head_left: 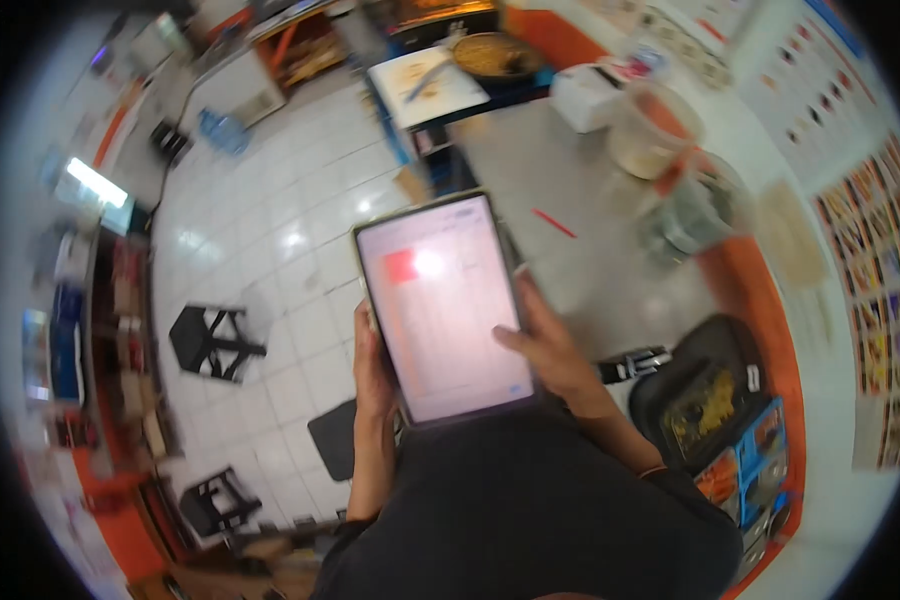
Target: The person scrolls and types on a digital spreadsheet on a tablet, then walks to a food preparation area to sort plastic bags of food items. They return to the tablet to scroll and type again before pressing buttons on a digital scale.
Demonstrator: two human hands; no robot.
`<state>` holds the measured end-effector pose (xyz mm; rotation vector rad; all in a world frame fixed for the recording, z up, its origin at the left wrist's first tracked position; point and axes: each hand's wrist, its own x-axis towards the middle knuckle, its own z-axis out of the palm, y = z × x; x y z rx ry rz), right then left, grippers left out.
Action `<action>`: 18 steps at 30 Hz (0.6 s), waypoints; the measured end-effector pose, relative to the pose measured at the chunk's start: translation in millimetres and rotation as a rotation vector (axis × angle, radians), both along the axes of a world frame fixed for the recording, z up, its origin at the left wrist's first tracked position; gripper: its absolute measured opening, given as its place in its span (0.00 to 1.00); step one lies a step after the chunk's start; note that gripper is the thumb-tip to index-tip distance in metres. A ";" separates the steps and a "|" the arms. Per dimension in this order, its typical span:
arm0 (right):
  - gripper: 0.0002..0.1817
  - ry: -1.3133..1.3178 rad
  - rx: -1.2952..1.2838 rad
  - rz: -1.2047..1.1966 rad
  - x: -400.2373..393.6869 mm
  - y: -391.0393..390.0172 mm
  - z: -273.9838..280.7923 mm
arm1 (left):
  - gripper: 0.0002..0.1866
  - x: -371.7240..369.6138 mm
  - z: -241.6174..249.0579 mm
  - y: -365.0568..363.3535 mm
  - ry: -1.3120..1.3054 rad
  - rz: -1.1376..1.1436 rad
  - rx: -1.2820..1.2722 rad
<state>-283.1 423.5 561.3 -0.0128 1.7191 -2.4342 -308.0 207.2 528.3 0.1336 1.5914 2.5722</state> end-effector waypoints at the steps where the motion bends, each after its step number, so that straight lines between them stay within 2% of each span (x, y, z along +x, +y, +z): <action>1: 0.30 0.002 -0.038 0.017 -11.3 -8.8 4.7 | 0.38 -3.0 4.8 -10.2 -0.003 0.018 0.010; 4: 0.28 0.016 -0.128 0.039 -45.8 -25.7 10.3 | 0.45 -14.8 34.8 -23.4 0.060 0.067 -0.012; 8: 0.27 0.103 -0.008 0.068 -84.9 -37.0 33.2 | 0.51 -25.9 62.3 -22.4 0.060 0.096 0.045; 12: 0.27 0.199 0.037 0.185 -124.5 -42.4 39.2 | 0.49 -50.0 61.9 -30.0 0.084 0.218 -0.041; 14: 0.27 0.205 0.038 0.234 -143.2 -47.3 43.7 | 0.48 -62.4 68.3 -32.5 0.124 0.329 -0.256; 17: 0.31 0.293 0.115 0.276 -168.4 -53.9 56.8 | 0.48 -84.6 74.2 -35.5 0.187 0.359 -0.254; 18: 0.33 0.321 0.073 0.206 -174.4 -61.7 66.9 | 0.50 -94.1 75.8 -36.0 0.229 0.368 -0.235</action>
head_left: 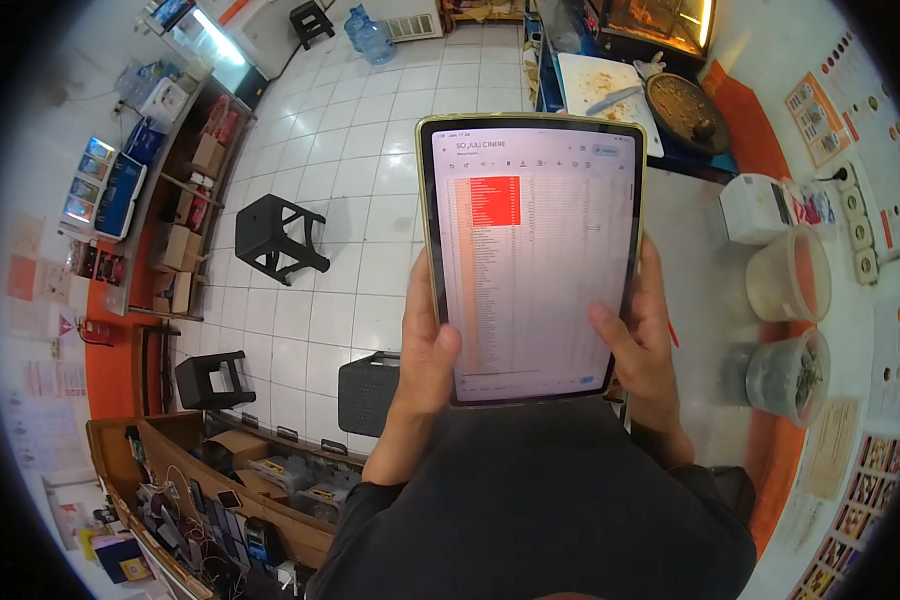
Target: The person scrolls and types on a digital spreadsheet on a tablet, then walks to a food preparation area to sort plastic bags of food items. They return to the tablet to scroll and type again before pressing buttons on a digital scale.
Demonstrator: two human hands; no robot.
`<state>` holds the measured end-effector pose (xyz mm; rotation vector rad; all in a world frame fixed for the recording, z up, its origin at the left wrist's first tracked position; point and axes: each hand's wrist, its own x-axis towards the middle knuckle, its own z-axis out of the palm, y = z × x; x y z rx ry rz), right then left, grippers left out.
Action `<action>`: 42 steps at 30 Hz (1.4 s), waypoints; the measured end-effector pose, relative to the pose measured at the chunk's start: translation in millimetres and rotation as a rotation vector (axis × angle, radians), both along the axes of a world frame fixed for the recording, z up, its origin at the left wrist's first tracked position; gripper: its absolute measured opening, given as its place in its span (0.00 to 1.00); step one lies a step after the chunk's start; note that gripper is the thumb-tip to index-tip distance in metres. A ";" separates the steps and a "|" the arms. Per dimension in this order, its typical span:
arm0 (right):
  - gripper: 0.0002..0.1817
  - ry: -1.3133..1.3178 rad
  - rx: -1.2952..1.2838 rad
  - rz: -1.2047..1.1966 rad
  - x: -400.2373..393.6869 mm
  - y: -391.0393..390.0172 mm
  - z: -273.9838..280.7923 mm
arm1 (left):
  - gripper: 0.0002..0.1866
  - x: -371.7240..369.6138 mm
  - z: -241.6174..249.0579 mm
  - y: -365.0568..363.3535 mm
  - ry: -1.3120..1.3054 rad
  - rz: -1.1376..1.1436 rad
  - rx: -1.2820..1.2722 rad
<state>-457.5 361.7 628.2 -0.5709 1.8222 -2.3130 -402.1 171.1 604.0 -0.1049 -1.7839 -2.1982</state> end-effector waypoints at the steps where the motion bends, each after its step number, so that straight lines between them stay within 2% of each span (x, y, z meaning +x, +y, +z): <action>1: 0.36 0.027 -0.056 -0.063 -7.8 -3.7 7.6 | 0.50 -8.9 3.0 1.6 0.006 0.004 -0.006; 4: 0.40 0.167 -0.006 -0.014 -37.3 1.3 17.2 | 0.54 -34.9 11.1 8.2 0.029 0.054 0.056; 8: 0.39 0.301 0.108 -0.060 -70.7 12.7 21.1 | 0.56 -67.3 20.0 15.8 0.033 0.048 0.090; 10: 0.36 0.387 0.259 -0.065 -88.1 22.6 21.6 | 0.56 -82.6 24.5 21.1 0.042 0.043 0.090; 22: 0.28 0.411 0.374 -0.071 -164.1 49.8 9.3 | 0.53 -152.5 20.4 41.1 0.048 0.031 0.044; 32: 0.28 0.396 0.313 -0.108 -196.8 40.3 6.9 | 0.51 -188.4 15.2 36.6 0.045 0.028 0.033; 42: 0.31 0.457 0.430 -0.178 -217.6 18.3 6.8 | 0.49 -223.4 14.7 9.3 0.026 -0.047 0.070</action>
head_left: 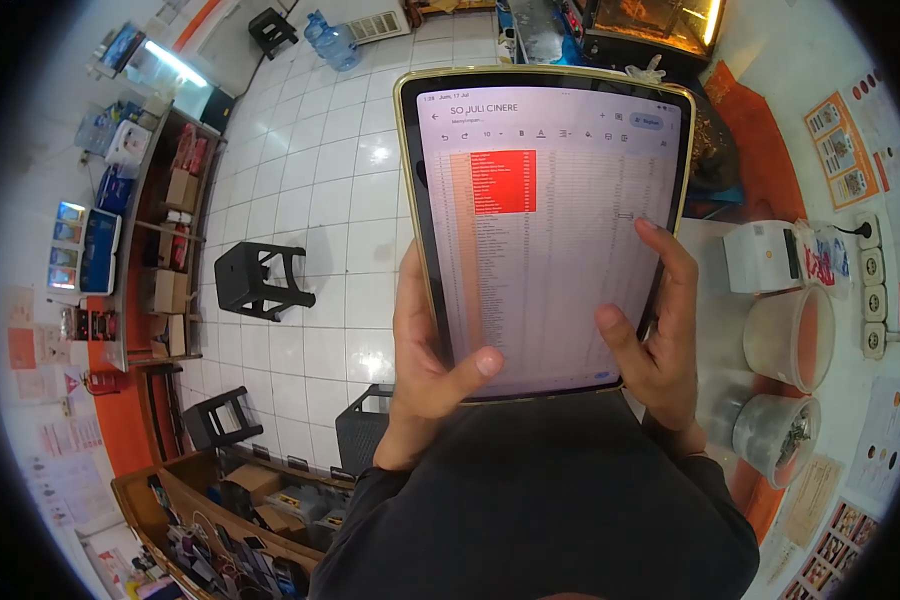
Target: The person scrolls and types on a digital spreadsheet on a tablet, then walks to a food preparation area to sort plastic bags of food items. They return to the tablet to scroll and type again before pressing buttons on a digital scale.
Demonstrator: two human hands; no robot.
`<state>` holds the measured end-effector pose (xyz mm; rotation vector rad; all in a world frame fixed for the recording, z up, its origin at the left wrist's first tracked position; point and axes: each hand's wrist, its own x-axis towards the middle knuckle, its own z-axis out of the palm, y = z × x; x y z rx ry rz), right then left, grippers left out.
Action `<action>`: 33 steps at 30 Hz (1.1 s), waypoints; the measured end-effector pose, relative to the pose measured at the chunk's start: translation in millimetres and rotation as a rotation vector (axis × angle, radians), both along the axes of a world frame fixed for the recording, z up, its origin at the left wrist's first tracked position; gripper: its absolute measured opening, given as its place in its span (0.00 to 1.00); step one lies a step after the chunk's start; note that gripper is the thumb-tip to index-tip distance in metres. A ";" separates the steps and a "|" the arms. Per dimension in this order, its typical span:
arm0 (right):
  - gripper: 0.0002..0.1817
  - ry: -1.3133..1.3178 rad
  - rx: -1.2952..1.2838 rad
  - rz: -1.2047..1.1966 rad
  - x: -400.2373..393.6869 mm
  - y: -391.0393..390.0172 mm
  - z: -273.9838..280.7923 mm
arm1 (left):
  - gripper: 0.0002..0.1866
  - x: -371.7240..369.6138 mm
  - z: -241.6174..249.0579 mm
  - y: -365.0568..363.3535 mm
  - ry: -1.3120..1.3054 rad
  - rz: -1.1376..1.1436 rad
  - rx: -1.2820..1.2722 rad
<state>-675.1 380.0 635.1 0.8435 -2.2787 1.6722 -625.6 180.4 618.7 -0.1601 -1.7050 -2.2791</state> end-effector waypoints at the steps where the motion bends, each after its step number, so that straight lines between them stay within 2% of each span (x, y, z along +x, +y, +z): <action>1: 0.31 -0.024 -0.022 -0.011 -0.5 -4.5 0.4 | 0.49 -3.9 0.1 -5.0 0.000 -0.016 0.003; 2: 0.31 -0.022 -0.017 -0.029 0.3 -14.8 1.3 | 0.49 -7.9 0.6 -10.2 -0.008 -0.033 0.003; 4: 0.32 -0.161 -0.452 -0.089 -0.3 -38.9 3.2 | 0.49 -17.7 1.4 -18.4 -0.007 -0.067 0.006; 5: 0.32 -0.150 -0.451 -0.105 -2.9 -40.5 3.3 | 0.49 -21.8 1.7 -23.1 -0.003 -0.065 0.018; 7: 0.32 -0.067 -0.166 -0.138 -7.6 -39.5 3.4 | 0.49 -28.7 2.2 -33.2 0.004 -0.082 0.031; 8: 0.32 -0.062 -0.166 -0.156 -9.7 -41.5 4.7 | 0.50 -31.8 2.5 -39.0 0.003 -0.083 0.031; 10: 0.31 -0.006 0.031 -0.148 -14.0 -47.2 8.8 | 0.50 -38.2 3.2 -49.8 0.002 -0.105 0.032; 13: 0.31 0.021 0.170 -0.168 -20.1 -58.5 18.4 | 0.49 -47.2 4.9 -61.9 0.000 -0.112 0.005; 17: 0.32 -0.018 0.212 -0.203 -23.4 -75.9 18.5 | 0.49 -59.9 2.7 -80.2 -0.053 -0.126 0.005; 19: 0.35 0.028 0.094 -0.224 -23.5 -85.5 6.0 | 0.49 -66.0 -0.1 -88.5 -0.068 -0.151 0.002; 23: 0.42 -0.011 0.068 -0.309 -21.7 -104.4 -3.9 | 0.50 -76.1 -5.7 -104.5 -0.147 -0.130 -0.036; 25: 0.48 -0.111 -0.282 -0.147 -23.5 -114.8 -8.7 | 0.51 -81.1 -6.9 -112.3 -0.185 -0.131 -0.043; 28: 0.51 -0.106 -0.197 -0.195 -20.9 -124.1 -4.0 | 0.53 -89.4 -15.1 -123.8 -0.179 -0.167 -0.026; 31: 0.50 -0.098 -0.308 -0.209 -19.9 -134.5 -14.6 | 0.52 -95.2 -23.2 -133.4 -0.159 -0.205 -0.025; 33: 0.49 -0.102 -0.233 -0.252 -16.6 -135.2 -16.3 | 0.52 -97.7 -23.7 -136.6 -0.161 -0.220 -0.038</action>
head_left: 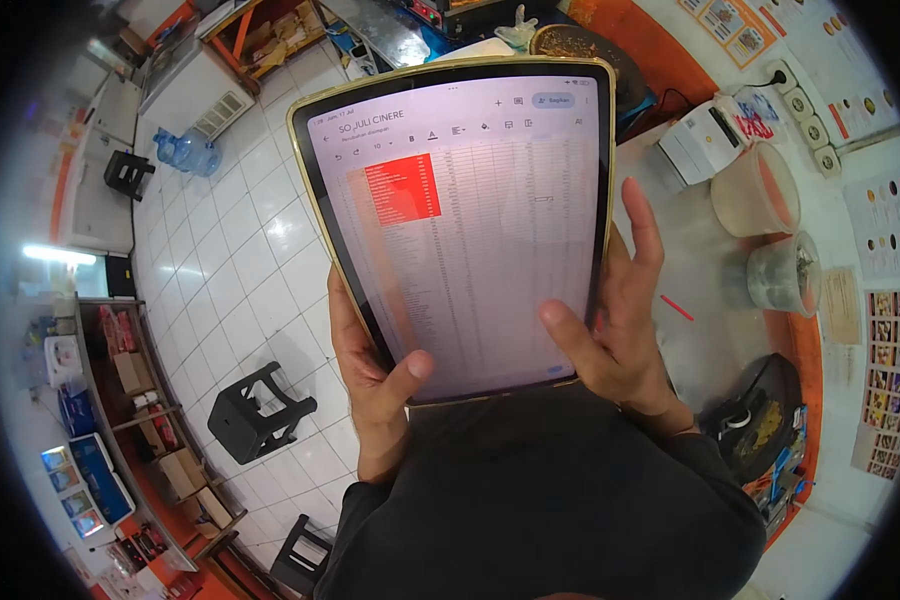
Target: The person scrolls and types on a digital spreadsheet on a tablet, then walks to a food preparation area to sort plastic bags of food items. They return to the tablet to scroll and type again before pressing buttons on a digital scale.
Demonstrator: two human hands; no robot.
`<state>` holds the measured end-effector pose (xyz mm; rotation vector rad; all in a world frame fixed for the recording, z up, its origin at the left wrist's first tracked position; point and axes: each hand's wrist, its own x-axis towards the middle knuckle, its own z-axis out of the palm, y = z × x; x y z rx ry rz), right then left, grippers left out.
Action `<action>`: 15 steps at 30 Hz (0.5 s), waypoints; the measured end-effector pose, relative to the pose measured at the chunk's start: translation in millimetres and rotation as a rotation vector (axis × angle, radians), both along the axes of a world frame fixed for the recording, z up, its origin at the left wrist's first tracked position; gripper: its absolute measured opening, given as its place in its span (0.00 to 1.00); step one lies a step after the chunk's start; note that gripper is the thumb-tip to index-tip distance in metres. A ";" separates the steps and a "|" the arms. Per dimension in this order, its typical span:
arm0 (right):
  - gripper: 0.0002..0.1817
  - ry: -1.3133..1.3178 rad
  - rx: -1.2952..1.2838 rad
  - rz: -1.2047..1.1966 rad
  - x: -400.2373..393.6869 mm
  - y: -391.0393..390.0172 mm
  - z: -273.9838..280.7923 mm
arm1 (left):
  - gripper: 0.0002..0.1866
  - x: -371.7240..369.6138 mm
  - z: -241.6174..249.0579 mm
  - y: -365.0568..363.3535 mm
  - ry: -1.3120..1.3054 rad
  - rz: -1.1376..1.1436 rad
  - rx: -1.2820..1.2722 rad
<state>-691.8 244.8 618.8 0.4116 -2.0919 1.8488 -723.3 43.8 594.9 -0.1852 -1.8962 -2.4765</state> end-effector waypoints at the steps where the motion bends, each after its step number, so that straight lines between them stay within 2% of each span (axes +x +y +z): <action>1: 0.48 -0.016 0.075 -0.027 1.4 -0.4 -0.5 | 0.52 -1.2 -0.2 -1.1 0.003 -0.006 -0.012; 4: 0.47 -0.070 0.010 -0.007 3.9 -4.7 0.7 | 0.52 -3.8 -7.0 -4.9 0.014 -0.027 0.010; 7: 0.48 -0.100 0.057 -0.002 2.5 -4.5 0.1 | 0.52 -7.3 -10.8 -7.7 0.021 -0.052 0.028; 11: 0.48 -0.062 -0.003 -0.056 -2.9 -12.6 0.0 | 0.52 -8.2 -5.9 -7.5 -0.007 -0.036 0.019; 13: 0.45 -0.077 -0.166 -0.001 -6.0 -15.0 2.8 | 0.52 -10.8 -7.8 -8.9 0.008 -0.020 0.015; 14: 0.45 -0.075 -0.164 -0.001 -5.9 -13.1 3.7 | 0.52 -12.0 -8.1 -9.0 0.010 -0.020 0.017; 15: 0.43 -0.074 0.035 -0.055 -4.9 -9.2 4.6 | 0.51 -13.2 -8.3 -9.0 0.024 -0.023 0.017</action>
